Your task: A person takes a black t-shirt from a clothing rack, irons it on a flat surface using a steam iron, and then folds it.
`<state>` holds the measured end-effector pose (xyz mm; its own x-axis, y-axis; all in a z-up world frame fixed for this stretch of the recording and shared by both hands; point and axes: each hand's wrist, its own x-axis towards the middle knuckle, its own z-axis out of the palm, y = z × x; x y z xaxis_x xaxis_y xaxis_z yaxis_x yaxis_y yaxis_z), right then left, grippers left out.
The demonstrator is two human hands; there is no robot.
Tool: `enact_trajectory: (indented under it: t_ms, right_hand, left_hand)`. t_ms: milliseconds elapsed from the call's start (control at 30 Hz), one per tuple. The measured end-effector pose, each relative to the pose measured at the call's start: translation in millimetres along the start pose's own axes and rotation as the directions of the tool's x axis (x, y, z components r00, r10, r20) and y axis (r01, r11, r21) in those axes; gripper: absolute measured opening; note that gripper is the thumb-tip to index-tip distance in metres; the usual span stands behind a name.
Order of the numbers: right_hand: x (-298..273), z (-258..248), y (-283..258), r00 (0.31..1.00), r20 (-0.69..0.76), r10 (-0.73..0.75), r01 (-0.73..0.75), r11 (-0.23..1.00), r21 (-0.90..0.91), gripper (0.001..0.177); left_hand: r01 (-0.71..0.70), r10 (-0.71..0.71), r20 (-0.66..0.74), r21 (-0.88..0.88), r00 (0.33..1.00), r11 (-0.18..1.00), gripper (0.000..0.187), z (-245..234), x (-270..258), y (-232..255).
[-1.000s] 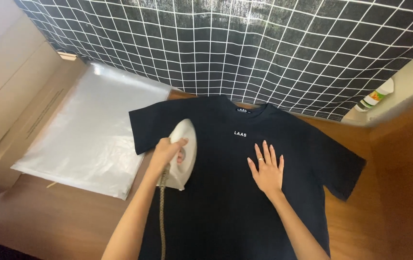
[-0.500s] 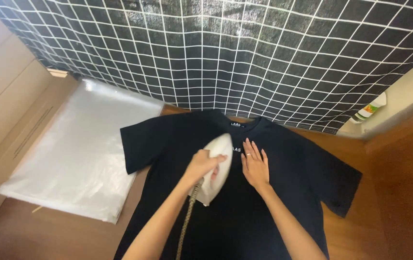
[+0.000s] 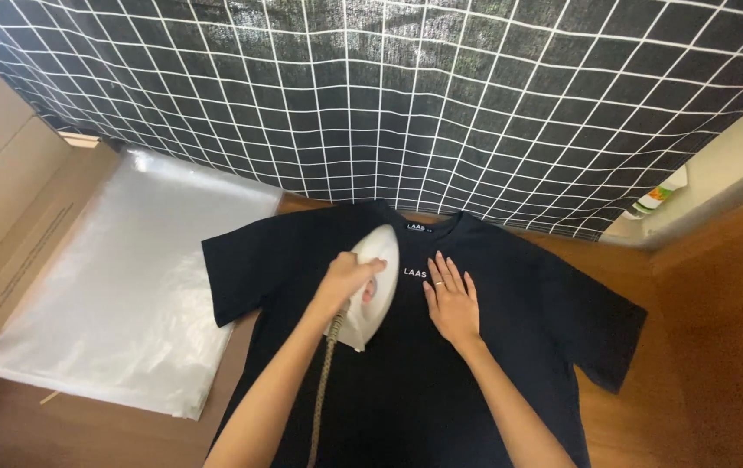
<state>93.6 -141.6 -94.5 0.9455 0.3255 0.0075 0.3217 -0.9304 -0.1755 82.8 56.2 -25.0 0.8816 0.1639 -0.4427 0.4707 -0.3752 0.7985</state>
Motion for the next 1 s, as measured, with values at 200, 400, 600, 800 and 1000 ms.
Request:
enact_trajectory:
  t_ms: [200,400,600,800,1000]
  right_hand:
    - [-3,-5,-3,1.0,0.025,0.016,-0.016,1.0,-0.002,0.047]
    - [-2,-4,-2,0.998,0.055,0.022,-0.023,1.0,0.014,0.047]
    - [8,10,-5,0.998,-0.063,0.013,-0.01,0.999,0.042,0.045]
    - [15,-7,-45,0.983,0.021,-0.181,0.177,0.977,0.117,0.041]
    - [14,-20,-52,0.986,0.061,-0.157,0.149,0.981,0.125,0.041]
  left_hand:
    - [0.036,-0.052,-0.125,-0.126,0.991,0.991,0.042,-44,3,-22]
    - [0.054,-0.108,-0.197,-0.265,0.974,0.963,0.043,-65,6,-40]
    - [0.04,-0.071,-0.211,-0.146,0.975,0.988,0.034,-60,-63,12]
    - [0.037,-0.05,-0.073,-0.174,0.996,0.984,0.045,-27,-24,-12]
    - [0.028,-0.031,-0.006,-0.277,1.0,0.96,0.043,-19,2,-3]
